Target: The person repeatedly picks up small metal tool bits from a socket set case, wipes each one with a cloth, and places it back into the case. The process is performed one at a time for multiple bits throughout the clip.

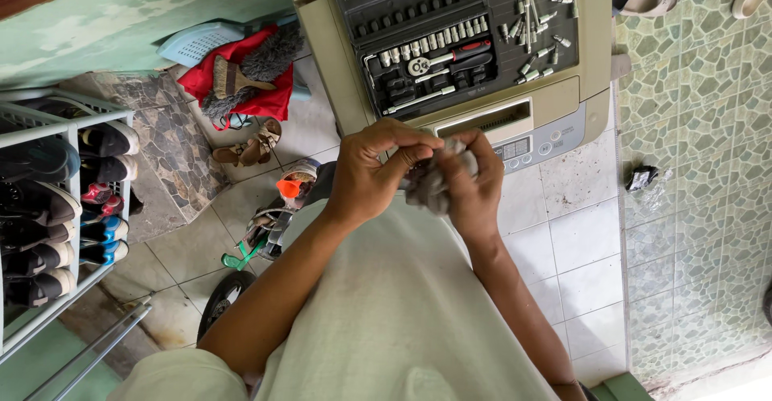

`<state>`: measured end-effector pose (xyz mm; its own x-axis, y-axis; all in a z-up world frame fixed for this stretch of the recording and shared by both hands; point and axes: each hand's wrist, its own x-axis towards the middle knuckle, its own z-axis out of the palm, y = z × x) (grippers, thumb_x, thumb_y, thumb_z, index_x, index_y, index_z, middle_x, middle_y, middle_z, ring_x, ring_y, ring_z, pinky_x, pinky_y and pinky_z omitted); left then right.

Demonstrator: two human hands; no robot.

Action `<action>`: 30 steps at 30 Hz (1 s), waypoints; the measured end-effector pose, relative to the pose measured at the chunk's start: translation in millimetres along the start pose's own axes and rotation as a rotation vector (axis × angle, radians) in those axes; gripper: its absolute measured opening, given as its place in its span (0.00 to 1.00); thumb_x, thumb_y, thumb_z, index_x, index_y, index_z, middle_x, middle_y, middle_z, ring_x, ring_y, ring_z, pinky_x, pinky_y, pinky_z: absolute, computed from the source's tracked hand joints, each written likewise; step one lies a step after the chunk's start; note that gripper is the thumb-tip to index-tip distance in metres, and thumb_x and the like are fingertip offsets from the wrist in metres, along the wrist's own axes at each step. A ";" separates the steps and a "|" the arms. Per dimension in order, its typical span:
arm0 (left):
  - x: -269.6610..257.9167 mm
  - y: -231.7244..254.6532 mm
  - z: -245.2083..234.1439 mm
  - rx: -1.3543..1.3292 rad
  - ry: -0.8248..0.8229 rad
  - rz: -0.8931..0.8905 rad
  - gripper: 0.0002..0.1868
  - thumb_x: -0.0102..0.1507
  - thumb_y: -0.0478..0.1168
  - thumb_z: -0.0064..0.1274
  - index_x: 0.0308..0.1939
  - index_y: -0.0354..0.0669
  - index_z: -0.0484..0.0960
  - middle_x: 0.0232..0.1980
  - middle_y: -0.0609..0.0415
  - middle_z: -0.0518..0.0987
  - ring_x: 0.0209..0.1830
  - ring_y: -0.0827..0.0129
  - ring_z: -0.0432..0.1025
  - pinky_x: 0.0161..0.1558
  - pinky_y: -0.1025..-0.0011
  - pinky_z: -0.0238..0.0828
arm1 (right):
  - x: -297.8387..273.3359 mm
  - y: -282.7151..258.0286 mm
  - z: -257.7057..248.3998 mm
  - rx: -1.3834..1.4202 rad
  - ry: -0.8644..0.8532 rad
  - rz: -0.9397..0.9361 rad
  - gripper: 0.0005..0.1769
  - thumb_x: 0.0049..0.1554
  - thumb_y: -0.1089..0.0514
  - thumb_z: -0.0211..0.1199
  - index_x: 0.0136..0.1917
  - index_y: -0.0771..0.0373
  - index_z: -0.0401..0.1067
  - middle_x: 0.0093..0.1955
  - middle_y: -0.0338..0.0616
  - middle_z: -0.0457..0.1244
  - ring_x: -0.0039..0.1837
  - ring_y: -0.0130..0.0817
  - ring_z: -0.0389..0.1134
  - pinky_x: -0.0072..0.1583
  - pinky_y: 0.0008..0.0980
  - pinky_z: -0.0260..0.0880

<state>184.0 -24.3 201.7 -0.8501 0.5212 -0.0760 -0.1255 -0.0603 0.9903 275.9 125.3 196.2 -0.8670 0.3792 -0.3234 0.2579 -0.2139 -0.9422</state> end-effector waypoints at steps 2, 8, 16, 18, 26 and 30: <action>2.3 1.4 0.1 0.015 -0.003 0.043 0.05 0.69 0.34 0.58 0.47 0.43 0.87 0.45 0.58 0.85 0.46 0.76 0.79 0.51 0.76 0.77 | 10.8 -3.6 0.3 0.566 -0.075 0.245 0.16 0.67 0.56 0.63 0.59 0.72 0.69 0.49 0.46 0.67 0.48 0.28 0.69 0.50 0.27 0.73; 11.1 -2.3 14.6 -0.213 0.062 -0.045 0.07 0.70 0.35 0.56 0.52 0.39 0.83 0.48 0.55 0.86 0.50 0.75 0.81 0.54 0.74 0.78 | 15.0 -11.7 2.5 0.260 -0.093 0.068 0.16 0.61 0.63 0.67 0.59 0.66 0.67 0.51 0.40 0.66 0.50 0.24 0.68 0.50 0.26 0.72; 23.6 -19.6 10.8 -0.189 0.082 -0.133 0.09 0.68 0.39 0.59 0.49 0.39 0.85 0.48 0.56 0.86 0.50 0.75 0.81 0.54 0.75 0.78 | 28.5 0.0 10.8 -0.141 0.128 -0.093 0.08 0.68 0.58 0.62 0.52 0.65 0.69 0.44 0.34 0.64 0.45 0.18 0.61 0.47 0.20 0.64; 27.4 -26.1 12.2 -0.083 0.123 -0.134 0.09 0.66 0.36 0.62 0.48 0.37 0.86 0.46 0.53 0.87 0.43 0.74 0.77 0.47 0.74 0.70 | 34.1 2.1 12.3 -0.106 0.132 -0.068 0.09 0.69 0.56 0.60 0.52 0.64 0.69 0.43 0.33 0.63 0.44 0.17 0.60 0.46 0.20 0.62; 33.1 -43.4 18.5 -0.179 0.196 -0.134 0.03 0.66 0.32 0.61 0.44 0.39 0.84 0.43 0.56 0.86 0.42 0.78 0.78 0.48 0.77 0.77 | 47.4 16.8 21.3 -0.019 0.235 0.014 0.13 0.72 0.52 0.54 0.52 0.63 0.69 0.40 0.32 0.60 0.42 0.18 0.57 0.42 0.20 0.59; 39.6 -50.8 23.3 -0.125 0.268 -0.126 0.03 0.66 0.30 0.58 0.44 0.38 0.84 0.44 0.55 0.86 0.44 0.76 0.80 0.49 0.76 0.79 | 56.3 29.3 30.2 -0.006 0.262 -0.105 0.10 0.72 0.56 0.58 0.59 0.64 0.65 0.48 0.35 0.61 0.48 0.19 0.59 0.48 0.22 0.62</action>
<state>168.6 19.2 151.1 -0.9262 0.2898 -0.2413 -0.2859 -0.1222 0.9504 221.8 113.2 152.9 -0.7493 0.6191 -0.2350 0.1756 -0.1563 -0.9720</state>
